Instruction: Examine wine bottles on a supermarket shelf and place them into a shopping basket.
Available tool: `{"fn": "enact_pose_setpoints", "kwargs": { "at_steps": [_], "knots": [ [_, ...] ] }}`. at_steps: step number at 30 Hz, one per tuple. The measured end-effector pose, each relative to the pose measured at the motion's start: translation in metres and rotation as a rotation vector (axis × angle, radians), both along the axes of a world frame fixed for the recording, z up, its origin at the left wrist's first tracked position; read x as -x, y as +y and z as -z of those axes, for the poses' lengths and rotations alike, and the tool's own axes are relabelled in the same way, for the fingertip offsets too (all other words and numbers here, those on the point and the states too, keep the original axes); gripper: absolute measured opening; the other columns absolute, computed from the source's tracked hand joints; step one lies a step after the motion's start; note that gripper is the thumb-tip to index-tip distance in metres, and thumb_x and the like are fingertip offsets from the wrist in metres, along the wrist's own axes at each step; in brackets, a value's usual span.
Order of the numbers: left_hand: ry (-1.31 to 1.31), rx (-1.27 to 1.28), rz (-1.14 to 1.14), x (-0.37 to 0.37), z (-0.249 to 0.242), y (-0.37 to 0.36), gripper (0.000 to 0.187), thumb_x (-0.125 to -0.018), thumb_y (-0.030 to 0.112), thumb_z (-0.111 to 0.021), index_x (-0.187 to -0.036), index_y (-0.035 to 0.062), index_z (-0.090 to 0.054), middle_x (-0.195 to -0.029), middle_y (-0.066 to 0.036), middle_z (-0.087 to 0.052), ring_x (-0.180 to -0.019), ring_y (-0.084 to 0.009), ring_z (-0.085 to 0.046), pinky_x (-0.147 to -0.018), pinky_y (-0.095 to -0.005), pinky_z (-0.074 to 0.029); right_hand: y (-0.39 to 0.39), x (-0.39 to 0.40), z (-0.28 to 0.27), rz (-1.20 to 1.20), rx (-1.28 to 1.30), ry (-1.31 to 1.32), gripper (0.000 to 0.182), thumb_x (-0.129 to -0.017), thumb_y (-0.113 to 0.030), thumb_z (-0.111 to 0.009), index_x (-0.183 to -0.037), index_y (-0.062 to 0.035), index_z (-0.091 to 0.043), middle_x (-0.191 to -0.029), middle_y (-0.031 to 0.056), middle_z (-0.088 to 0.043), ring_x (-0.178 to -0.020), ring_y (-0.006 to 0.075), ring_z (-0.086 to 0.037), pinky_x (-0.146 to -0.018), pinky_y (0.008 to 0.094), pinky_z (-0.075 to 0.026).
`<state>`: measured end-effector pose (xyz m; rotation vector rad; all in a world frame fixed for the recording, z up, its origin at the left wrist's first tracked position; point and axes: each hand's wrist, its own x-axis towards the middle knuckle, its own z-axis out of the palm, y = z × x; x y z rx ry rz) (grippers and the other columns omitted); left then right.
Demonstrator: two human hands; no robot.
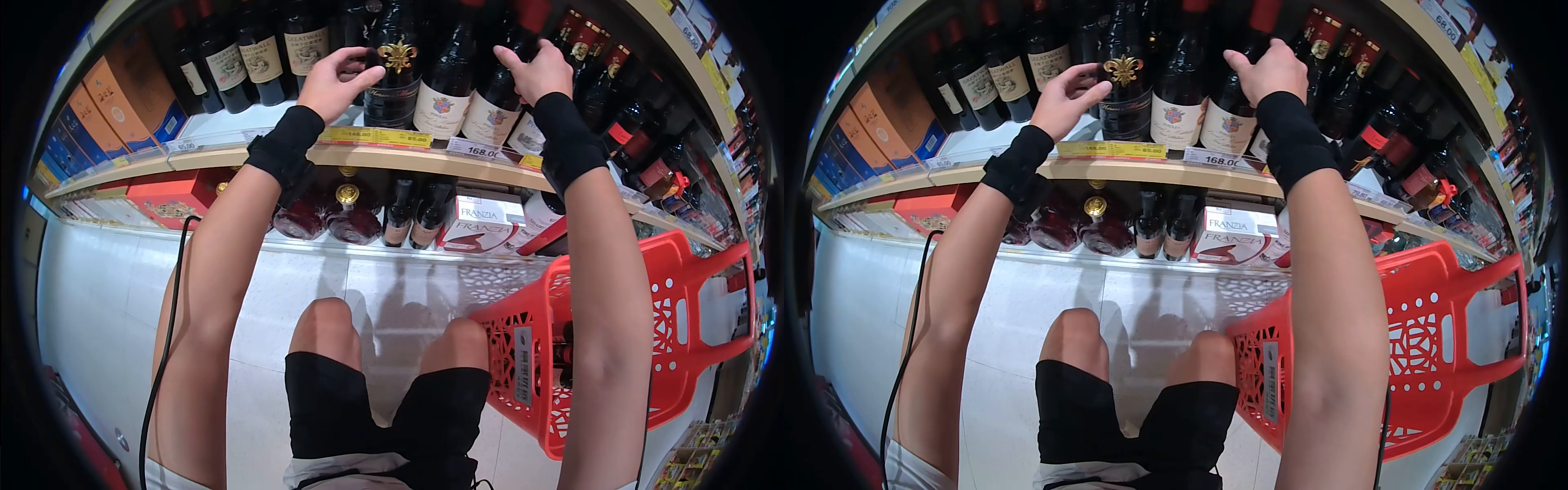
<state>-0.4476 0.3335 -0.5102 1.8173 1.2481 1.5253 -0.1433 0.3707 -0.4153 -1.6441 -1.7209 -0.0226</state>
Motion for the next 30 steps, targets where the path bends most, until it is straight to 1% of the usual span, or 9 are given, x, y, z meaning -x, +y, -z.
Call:
{"fn": "enact_pose_setpoints", "kwargs": {
  "at_steps": [7, 8, 11, 16, 19, 23, 24, 28, 30],
  "knots": [
    [-0.020, -0.008, -0.137, 0.045, 0.019, -0.007, 0.029, -0.098, 0.028, -0.062, -0.115, 0.0044, -0.063, -0.098, -0.001, -0.067, -0.089, -0.0073, -0.059, -0.079, -0.0245, -0.049, -0.001, 0.000, -0.001, 0.007, 0.000, -0.042, 0.088, -0.079, -0.057, -0.073, -0.138, 0.0027, -0.049, -0.104, 0.0206, -0.071, -0.096, 0.0303, -0.071, -0.091, 0.0398, -0.055],
    [-0.028, 0.008, -0.159, 0.051, 0.026, -0.010, 0.028, -0.098, 0.028, -0.062, -0.113, 0.0039, -0.063, -0.097, -0.001, -0.067, -0.088, -0.0076, -0.059, -0.079, -0.0246, -0.049, -0.006, 0.001, -0.004, -0.009, 0.055, 0.002, 0.088, -0.079, -0.057, -0.073, -0.139, 0.0034, -0.048, -0.090, 0.0176, -0.073, -0.086, 0.0274, -0.073, -0.088, 0.0388, -0.056],
    [0.076, 0.002, -0.234, 0.054, 0.039, -0.028, 0.025, -0.097, 0.025, -0.062, -0.104, 0.0018, -0.065, -0.091, -0.001, -0.066, -0.085, -0.0083, -0.059, -0.077, -0.0247, -0.048, -0.007, 0.001, -0.004, -0.014, 0.047, -0.009, 0.088, -0.080, -0.056, -0.073, -0.139, 0.0038, -0.047, -0.075, 0.0134, -0.071, -0.074, 0.0245, -0.072, -0.081, 0.0366, -0.058],
    [0.523, -0.149, -0.161, 0.045, 0.031, -0.043, 0.031, -0.087, 0.027, -0.073, -0.104, 0.0021, -0.069, -0.094, -0.009, -0.071, -0.082, -0.0178, -0.066, -0.078, -0.0309, -0.052, -0.007, 0.002, -0.004, -0.023, 0.048, 0.009, 0.085, -0.081, -0.053, -0.074, -0.138, 0.0045, -0.048, -0.069, 0.0111, -0.069, -0.063, 0.0214, -0.070, -0.069, 0.0341, -0.058],
    [0.379, -0.140, -0.155, 0.033, 0.027, -0.041, 0.032, -0.088, 0.028, -0.072, -0.107, 0.0027, -0.069, -0.094, -0.008, -0.072, -0.085, -0.0172, -0.066, -0.080, -0.0313, -0.053, -0.008, 0.002, -0.004, -0.046, 0.051, 0.031, 0.085, -0.081, -0.052, -0.075, -0.137, 0.0052, -0.048, -0.069, 0.0113, -0.068, -0.061, 0.0200, -0.069, -0.064, 0.0339, -0.057],
    [0.164, -0.022, -0.135, 0.019, 0.026, -0.030, 0.067, -0.076, 0.036, -0.083, -0.126, -0.0006, -0.059, -0.111, -0.016, -0.068, -0.099, -0.0236, -0.066, -0.084, -0.0340, -0.054, -0.008, 0.004, -0.005, -0.028, 0.047, 0.048, 0.088, -0.081, -0.051, -0.076, -0.141, 0.0048, -0.044, -0.069, 0.0115, -0.067, -0.058, 0.0176, -0.067, -0.058, 0.0313, -0.056],
    [0.233, 0.029, -0.129, 0.015, 0.021, -0.032, 0.094, -0.068, 0.040, -0.088, -0.139, -0.0037, -0.045, -0.122, -0.021, -0.062, -0.106, -0.0276, -0.064, -0.088, -0.0363, -0.054, -0.008, 0.004, -0.005, -0.026, 0.049, 0.042, 0.088, -0.081, -0.051, -0.076, -0.142, 0.0048, -0.043, -0.069, 0.0114, -0.067, -0.058, 0.0173, -0.067, -0.057, 0.0309, -0.056],
    [0.371, 0.073, -0.173, -0.005, 0.023, -0.024, 0.111, -0.062, 0.040, -0.091, -0.146, -0.0043, -0.033, -0.128, -0.027, -0.057, -0.113, -0.0342, -0.062, -0.098, -0.0390, -0.049, -0.008, 0.004, -0.005, -0.027, 0.071, 0.046, 0.090, -0.081, -0.050, -0.076, -0.142, 0.0057, -0.042, -0.068, 0.0113, -0.067, -0.057, 0.0169, -0.066, -0.056, 0.0303, -0.055],
    [0.415, 0.024, -0.214, -0.014, 0.022, -0.019, 0.109, -0.064, 0.042, -0.090, -0.145, -0.0040, -0.034, -0.127, -0.025, -0.059, -0.112, -0.0317, -0.063, -0.093, -0.0381, -0.053, -0.008, 0.005, -0.005, -0.026, 0.058, 0.051, 0.090, -0.081, -0.050, -0.076, -0.143, 0.0057, -0.042, -0.068, 0.0113, -0.067, -0.056, 0.0168, -0.066, -0.055, 0.0301, -0.055]
  ]
}}
